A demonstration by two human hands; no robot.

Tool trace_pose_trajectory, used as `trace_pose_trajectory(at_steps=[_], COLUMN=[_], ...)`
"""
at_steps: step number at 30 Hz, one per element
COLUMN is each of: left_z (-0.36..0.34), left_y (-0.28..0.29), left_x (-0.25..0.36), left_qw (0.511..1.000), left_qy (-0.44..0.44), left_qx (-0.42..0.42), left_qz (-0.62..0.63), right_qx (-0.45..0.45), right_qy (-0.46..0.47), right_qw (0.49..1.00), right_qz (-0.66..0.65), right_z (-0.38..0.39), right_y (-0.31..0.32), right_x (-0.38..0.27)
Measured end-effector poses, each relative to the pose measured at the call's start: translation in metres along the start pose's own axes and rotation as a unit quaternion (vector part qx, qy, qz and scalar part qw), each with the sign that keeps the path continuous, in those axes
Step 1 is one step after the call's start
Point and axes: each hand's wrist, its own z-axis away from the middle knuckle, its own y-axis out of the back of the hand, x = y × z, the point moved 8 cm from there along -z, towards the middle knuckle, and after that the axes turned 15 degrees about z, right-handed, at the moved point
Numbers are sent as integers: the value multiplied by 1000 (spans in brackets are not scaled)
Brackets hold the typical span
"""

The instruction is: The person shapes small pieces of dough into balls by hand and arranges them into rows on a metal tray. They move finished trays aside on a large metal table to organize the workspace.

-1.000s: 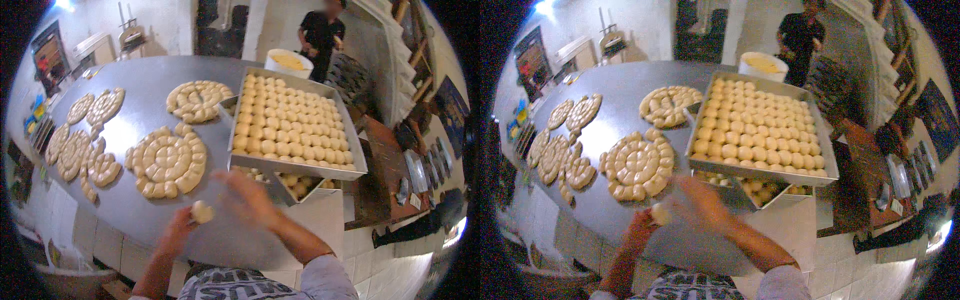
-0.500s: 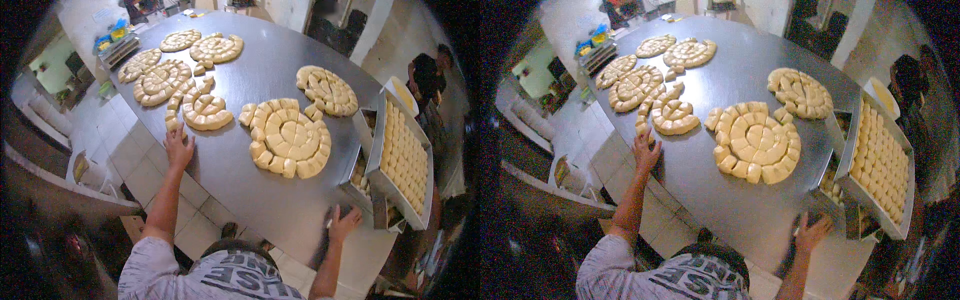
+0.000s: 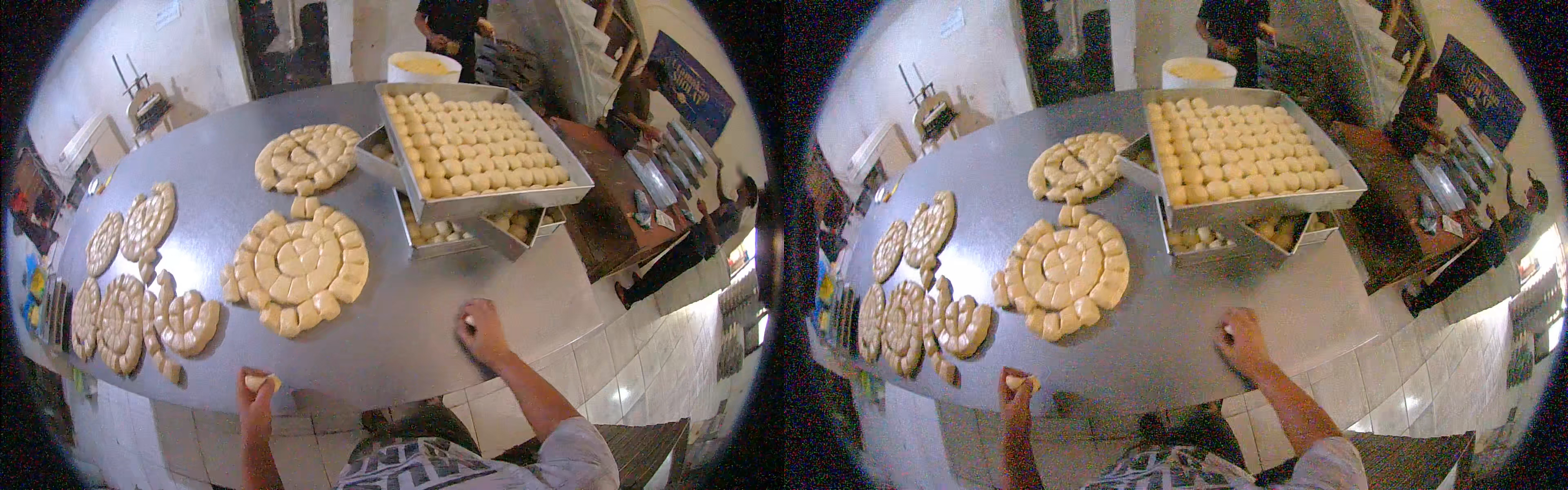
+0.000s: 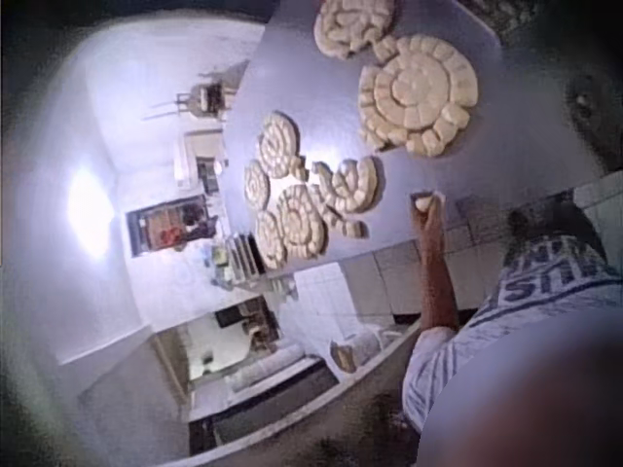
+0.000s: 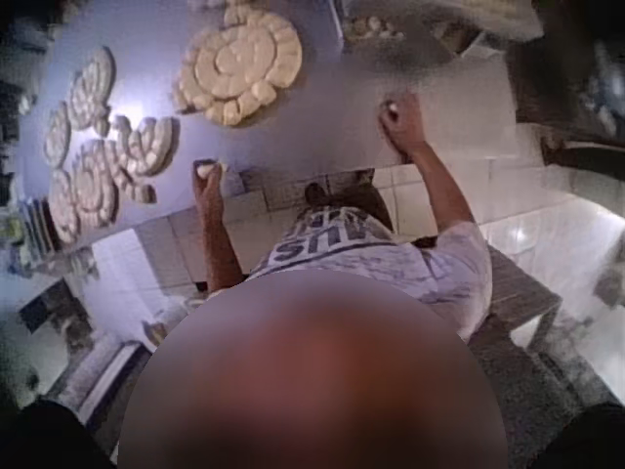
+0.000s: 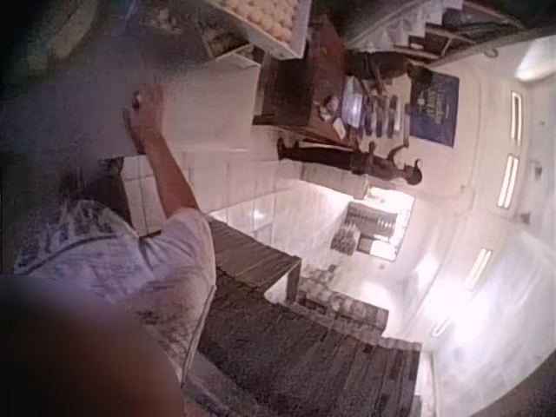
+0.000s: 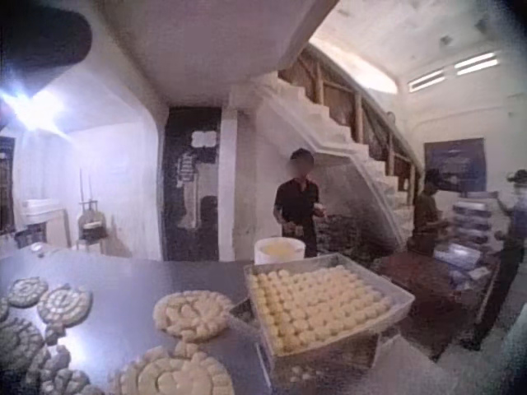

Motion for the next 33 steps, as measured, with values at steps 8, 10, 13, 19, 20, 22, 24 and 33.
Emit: trace_pose_trajectory(at_steps=[8, 10, 13, 19, 20, 22, 24, 33], left_z=[-25, -24, -11, 0, 0, 5, 13, 28], left_y=[-91, -123, -143, -165, -174, -221, -251, -267], left_x=[-19, -3, 5, -13, -19, -2, -8, -12], left_qw=[999, 990, 990, 995, 994, 999, 998, 976], left_qy=[22, 11, 33, 20, 14, 19, 51, 51], left_qx=[-5, -61, -97, -61, -85, -43, -12, -195], left_qz=[27, 125, 92, 79, 66, 15, 40, -79], right_qx=[37, -100, -194, 471, 537, 534, 307, -136], right_qy=[20, -42, -125, 30, 13, -37, -60, 276], right_qw=[999, 993, 912, 706, 717, 806, 945, 869], right_qz=[35, -36, -338, -528, -444, -253, -100, -387], right_z=[6, 18, -8, -171, -194, -269, -357, -116], right_y=[44, 50, 92, 286, 299, 278, 187, 95], right_x=[3, 51, 97, 145, 157, 177, 198, -69])
